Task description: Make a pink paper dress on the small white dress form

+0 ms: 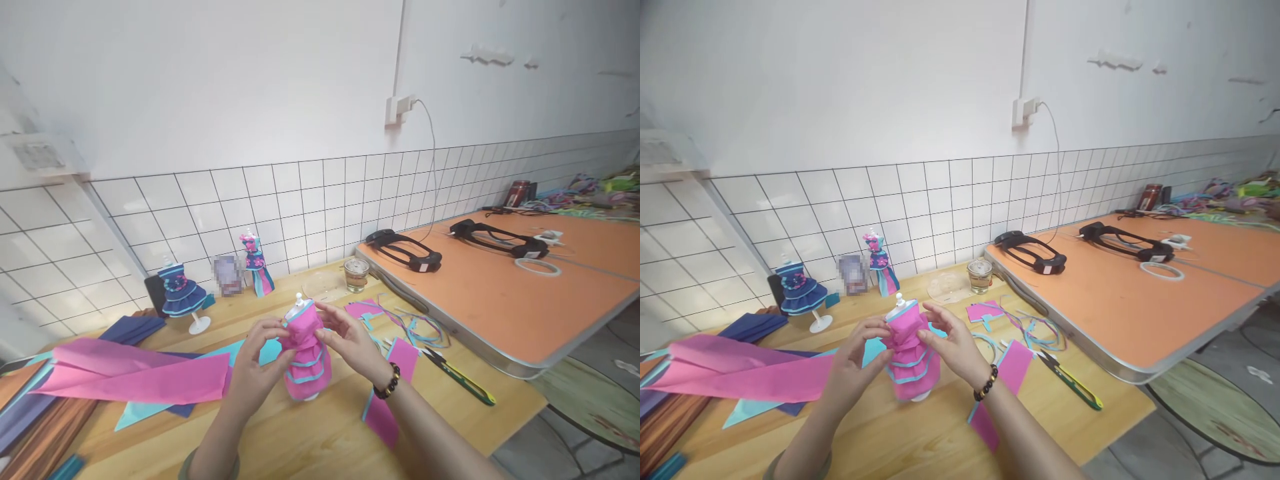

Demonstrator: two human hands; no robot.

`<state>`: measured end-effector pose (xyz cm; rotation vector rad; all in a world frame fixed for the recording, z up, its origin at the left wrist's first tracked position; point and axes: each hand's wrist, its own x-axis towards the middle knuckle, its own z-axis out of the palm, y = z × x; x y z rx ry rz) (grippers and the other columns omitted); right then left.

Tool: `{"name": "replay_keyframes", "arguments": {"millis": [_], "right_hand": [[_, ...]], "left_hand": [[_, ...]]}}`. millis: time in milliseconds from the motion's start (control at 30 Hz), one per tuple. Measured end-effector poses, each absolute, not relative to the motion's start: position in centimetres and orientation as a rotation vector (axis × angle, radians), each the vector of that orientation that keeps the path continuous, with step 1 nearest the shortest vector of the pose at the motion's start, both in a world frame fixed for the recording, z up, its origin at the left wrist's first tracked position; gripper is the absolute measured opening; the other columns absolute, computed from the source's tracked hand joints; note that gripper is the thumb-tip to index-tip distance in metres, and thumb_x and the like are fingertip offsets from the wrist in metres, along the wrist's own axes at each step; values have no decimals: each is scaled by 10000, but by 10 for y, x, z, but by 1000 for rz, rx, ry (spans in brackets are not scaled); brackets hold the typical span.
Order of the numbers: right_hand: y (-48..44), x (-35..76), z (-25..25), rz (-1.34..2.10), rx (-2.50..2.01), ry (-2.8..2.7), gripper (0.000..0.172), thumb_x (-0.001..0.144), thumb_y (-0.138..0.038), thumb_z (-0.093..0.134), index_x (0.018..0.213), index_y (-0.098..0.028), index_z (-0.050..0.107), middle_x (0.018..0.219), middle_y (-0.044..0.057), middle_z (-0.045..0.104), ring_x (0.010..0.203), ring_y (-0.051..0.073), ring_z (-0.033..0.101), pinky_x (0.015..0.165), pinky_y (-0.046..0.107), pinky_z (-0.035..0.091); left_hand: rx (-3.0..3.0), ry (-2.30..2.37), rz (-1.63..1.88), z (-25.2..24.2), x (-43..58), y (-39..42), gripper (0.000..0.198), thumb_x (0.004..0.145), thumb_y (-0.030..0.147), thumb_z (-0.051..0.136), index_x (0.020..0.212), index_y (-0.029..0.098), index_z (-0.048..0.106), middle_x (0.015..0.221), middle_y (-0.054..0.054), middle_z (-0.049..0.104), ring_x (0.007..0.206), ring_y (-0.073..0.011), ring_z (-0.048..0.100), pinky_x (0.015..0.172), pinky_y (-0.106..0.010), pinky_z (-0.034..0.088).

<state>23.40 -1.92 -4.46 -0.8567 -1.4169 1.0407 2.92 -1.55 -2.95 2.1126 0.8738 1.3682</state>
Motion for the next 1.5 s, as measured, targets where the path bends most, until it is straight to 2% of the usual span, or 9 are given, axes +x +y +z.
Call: {"name": "replay_keyframes", "arguments": {"millis": [200,367,533,700,900,1067,1300,1500], "right_hand": [[-20,235,-48,894,-895,-1505,471,801,-373,652,1240,-255,532,1257,78,589,1155,229,546,1011,470,405],[-24,235,-45,820,-919,-1563,449,813,-368,638,1240,-267,540,1265,71,589,1174,236,533,1003,469,405],[-25,240,-38,755,-941,-1576,383,848,-399,583,1203,-256,577,1265,79,588,1187,244,519,1003,472,404],[-17,240,-28,796,-897,-1483,331,885,-402,525,1171,-255,600,1262,76,592,1200,225,515,1003,432,418],[-12,229,-17,807,-878,-1431,282,869,-383,553,1088,-239,658,1138,74,666,1094,230,590,955,420,452],[-14,225,-10,803,-921,-1414,246,827,-377,606,989,-211,690,1021,78,699,985,234,628,883,405,486],[-17,221,-3,759,-964,-1357,309,792,-349,646,1059,-192,639,1039,88,681,972,230,623,882,413,481],[-16,220,-6,809,-952,-1351,316,793,-365,643,1062,-200,631,1021,85,678,969,231,623,871,401,485]], "left_hand": [[2097,1115,1335,-29,41,-27,411,744,300,679,1104,248,488,1154,-89,530,1132,-256,494,931,-424,420],[1862,1213,1348,-22,55,-27,542,744,362,672,1207,234,419,1234,-108,506,1190,-266,465,983,-435,376],[1829,1133,1413,-11,63,-22,428,772,365,639,1145,226,481,1148,-86,571,1130,-245,514,988,-412,374],[1806,1063,1410,-9,64,-16,352,780,329,631,1092,207,522,1148,-102,586,1105,-243,535,974,-406,392],[1740,961,1386,-8,60,-8,393,786,289,623,1153,198,515,1111,-101,614,1101,-233,551,994,-408,381],[1658,881,1358,0,58,-3,418,773,289,627,1161,181,513,1007,-85,649,1033,-219,585,934,-365,421],[1611,708,1217,6,52,13,459,798,291,613,1218,189,458,1026,-85,637,1028,-221,582,873,-338,447],[1714,711,1103,5,46,17,466,772,280,664,1211,237,512,1042,-53,616,1025,-210,570,865,-300,439]]}}
